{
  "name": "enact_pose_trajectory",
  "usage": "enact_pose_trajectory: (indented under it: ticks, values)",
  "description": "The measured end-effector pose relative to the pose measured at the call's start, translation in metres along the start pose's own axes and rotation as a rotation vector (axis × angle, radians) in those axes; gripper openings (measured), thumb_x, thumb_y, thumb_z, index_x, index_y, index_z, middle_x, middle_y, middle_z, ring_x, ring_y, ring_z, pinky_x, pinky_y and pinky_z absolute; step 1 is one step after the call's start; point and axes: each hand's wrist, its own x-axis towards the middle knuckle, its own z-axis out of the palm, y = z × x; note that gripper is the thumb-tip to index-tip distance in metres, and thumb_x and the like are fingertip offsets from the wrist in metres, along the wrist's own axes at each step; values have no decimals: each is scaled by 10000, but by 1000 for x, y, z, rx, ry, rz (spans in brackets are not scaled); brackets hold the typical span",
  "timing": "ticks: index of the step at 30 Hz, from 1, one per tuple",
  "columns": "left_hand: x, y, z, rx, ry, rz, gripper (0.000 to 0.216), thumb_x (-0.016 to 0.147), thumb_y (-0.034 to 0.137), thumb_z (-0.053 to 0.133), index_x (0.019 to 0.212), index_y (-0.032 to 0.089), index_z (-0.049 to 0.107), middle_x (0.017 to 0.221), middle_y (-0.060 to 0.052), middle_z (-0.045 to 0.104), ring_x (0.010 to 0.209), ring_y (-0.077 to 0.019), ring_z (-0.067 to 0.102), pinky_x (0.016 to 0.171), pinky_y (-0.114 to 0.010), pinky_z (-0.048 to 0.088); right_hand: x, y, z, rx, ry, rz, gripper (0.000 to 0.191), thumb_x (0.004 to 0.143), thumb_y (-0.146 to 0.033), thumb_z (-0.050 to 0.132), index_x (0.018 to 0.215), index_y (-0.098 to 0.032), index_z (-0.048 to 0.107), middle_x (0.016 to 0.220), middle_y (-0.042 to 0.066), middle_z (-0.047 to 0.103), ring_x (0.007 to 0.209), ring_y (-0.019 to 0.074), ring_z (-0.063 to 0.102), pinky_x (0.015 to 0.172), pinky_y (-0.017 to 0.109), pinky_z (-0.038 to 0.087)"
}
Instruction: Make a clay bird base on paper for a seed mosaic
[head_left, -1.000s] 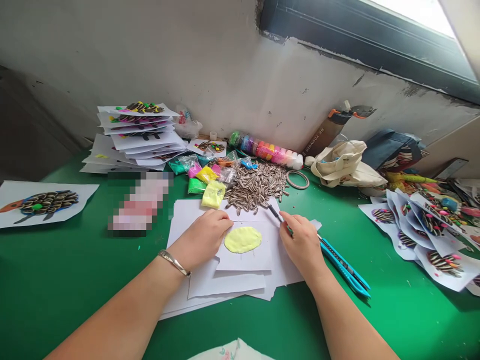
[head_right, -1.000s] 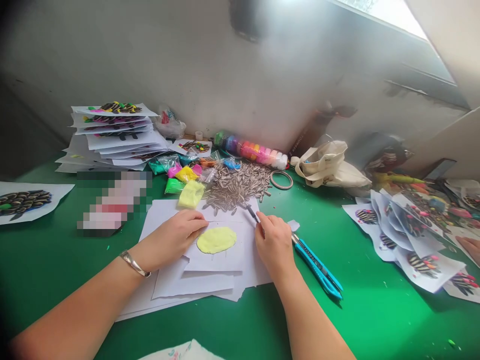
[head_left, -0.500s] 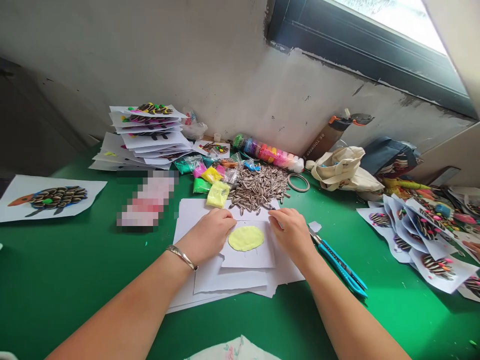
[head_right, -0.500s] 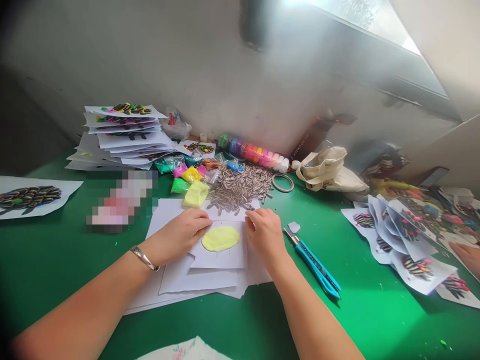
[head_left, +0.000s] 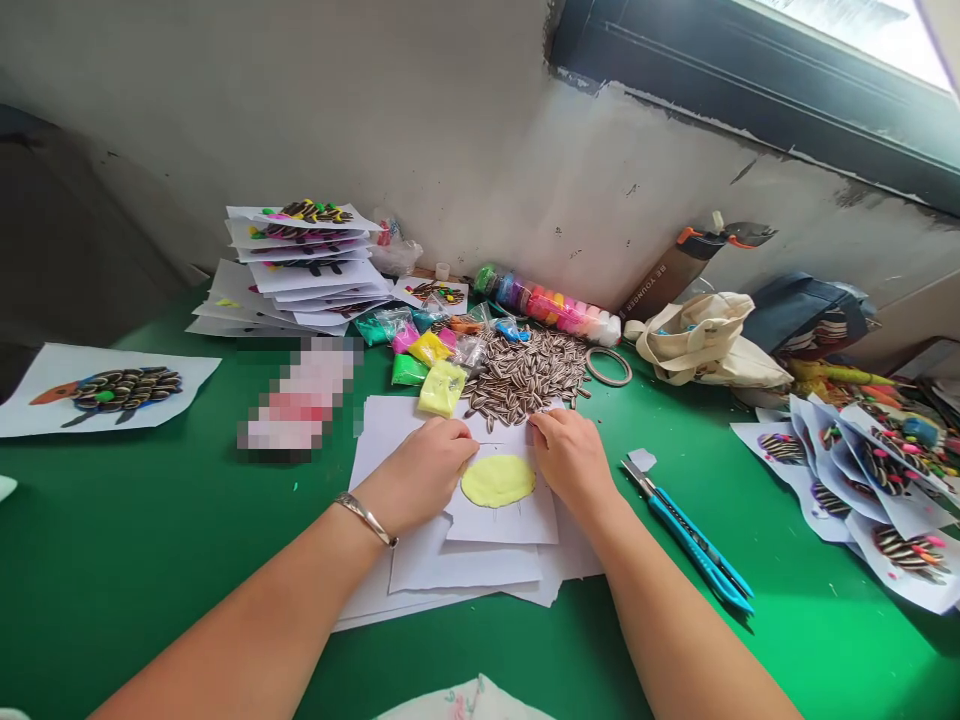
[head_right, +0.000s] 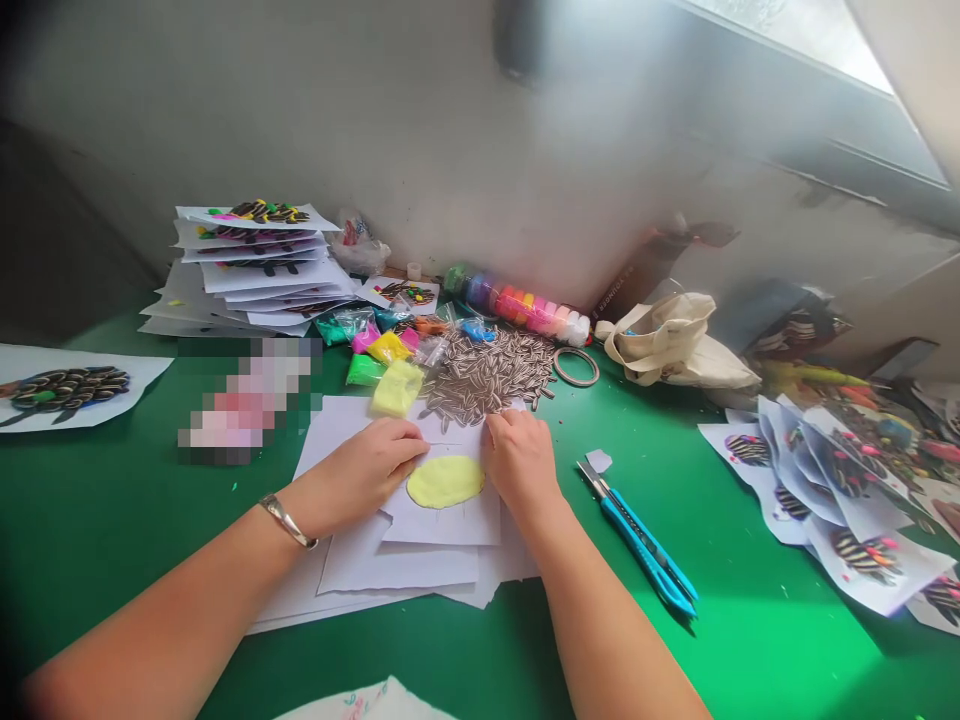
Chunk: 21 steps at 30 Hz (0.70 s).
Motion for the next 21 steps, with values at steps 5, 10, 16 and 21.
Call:
enact_pose_trajectory:
  ticks: [5, 10, 16, 21]
  values:
    - [1, 4, -6, 4, -51, -25, 243, 925, 124, 444, 950, 158, 684, 980, -97, 622, 931, -216, 555, 810, -336, 495, -3, 7, 0, 97, 64, -19, 256, 868, -79, 435, 874, -194, 663, 841, 77, 614, 825, 212, 525, 677, 300, 333]
    - [4, 7, -8, -3, -65, -33, 249, 942, 161, 437, 965, 146, 684, 995, -99, 620, 939, -216, 556, 836, -342, 484, -6, 6, -7, 332, 82, -64, 269, 893, -77, 386, 919, -181, 633, 911, 78, 603, 866, 194, 548, 740, 285, 412]
    - [4, 9, -10, -15, -86, -57, 247, 943, 169, 440, 979, 149, 683, 1024, -94, 617, 969, -221, 543, 870, -353, 475, -12, -3, -10, 643, 87, -77, 202, 935, -166, 438, 918, -201, 636, 883, 39, 618, 802, 146, 577, 715, 235, 442]
    - [4, 8, -9, -20, -76, -61, 245, 940, 161, 437, 961, 147, 680, 1011, -89, 614, 961, -221, 537, 860, -358, 479, -19, 0, 1, 547, 0, -83, 211, 925, -165, 460, 875, -202, 662, 809, 34, 594, 737, 149, 567, 669, 245, 431]
